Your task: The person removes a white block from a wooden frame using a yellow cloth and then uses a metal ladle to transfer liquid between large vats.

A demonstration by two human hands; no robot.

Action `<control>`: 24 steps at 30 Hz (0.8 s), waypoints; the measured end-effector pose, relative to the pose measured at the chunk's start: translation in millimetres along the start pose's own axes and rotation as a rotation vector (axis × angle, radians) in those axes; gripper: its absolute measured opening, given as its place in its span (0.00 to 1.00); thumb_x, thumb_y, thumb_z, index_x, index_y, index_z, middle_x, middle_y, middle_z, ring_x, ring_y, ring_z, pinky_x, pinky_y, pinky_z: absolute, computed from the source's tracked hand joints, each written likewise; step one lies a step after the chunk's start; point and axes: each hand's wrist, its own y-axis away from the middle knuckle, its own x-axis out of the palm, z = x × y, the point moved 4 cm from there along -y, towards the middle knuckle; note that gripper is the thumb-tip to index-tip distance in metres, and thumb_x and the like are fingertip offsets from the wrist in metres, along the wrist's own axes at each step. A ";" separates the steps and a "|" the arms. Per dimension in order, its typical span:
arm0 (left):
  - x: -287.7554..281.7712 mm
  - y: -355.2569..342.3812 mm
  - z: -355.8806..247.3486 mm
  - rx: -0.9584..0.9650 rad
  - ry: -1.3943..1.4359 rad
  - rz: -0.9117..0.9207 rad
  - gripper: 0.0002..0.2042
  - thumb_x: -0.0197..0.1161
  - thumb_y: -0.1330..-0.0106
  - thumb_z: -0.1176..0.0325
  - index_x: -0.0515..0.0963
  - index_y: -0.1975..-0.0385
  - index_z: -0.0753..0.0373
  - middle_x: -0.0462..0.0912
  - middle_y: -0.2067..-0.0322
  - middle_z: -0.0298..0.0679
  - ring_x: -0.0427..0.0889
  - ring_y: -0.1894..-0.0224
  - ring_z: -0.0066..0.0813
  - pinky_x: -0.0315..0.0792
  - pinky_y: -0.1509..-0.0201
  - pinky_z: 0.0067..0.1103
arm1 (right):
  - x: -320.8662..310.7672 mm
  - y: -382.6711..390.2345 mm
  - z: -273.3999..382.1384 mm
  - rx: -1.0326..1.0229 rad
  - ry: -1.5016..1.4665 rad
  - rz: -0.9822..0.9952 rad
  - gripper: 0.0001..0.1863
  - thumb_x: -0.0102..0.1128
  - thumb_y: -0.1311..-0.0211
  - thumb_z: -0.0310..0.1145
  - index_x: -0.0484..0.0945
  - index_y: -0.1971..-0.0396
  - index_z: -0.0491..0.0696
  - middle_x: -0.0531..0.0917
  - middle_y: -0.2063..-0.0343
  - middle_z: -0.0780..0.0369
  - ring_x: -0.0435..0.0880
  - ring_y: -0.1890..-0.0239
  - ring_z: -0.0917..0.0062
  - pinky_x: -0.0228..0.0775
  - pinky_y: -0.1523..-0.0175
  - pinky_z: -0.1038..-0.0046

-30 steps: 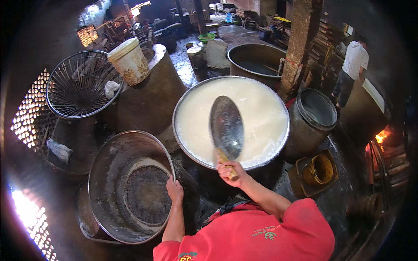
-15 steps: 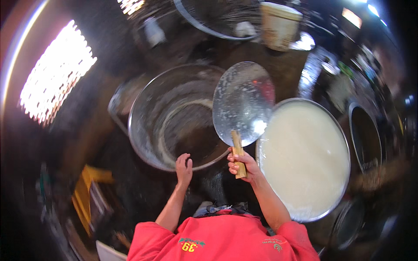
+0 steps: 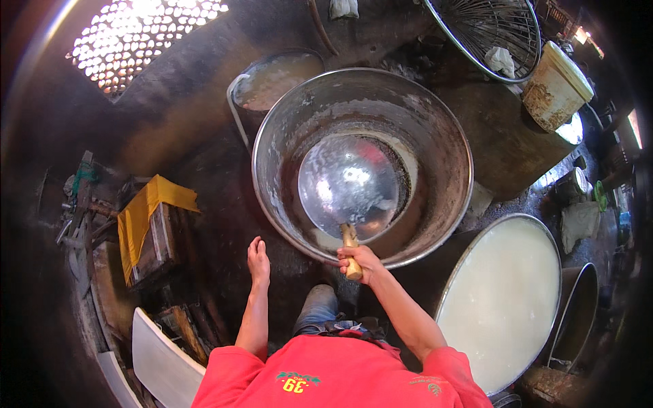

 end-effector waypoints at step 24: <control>76.8 -172.2 -31.1 -0.031 -0.203 0.031 0.21 0.36 0.32 0.59 0.68 0.64 0.75 0.72 0.67 0.58 0.70 0.64 0.57 0.64 0.59 0.36 | -258.2 -248.0 254.5 0.060 1.565 -1.267 0.36 0.60 0.57 0.31 0.54 0.45 0.44 0.72 0.57 0.44 0.75 0.58 0.54 0.71 0.56 0.61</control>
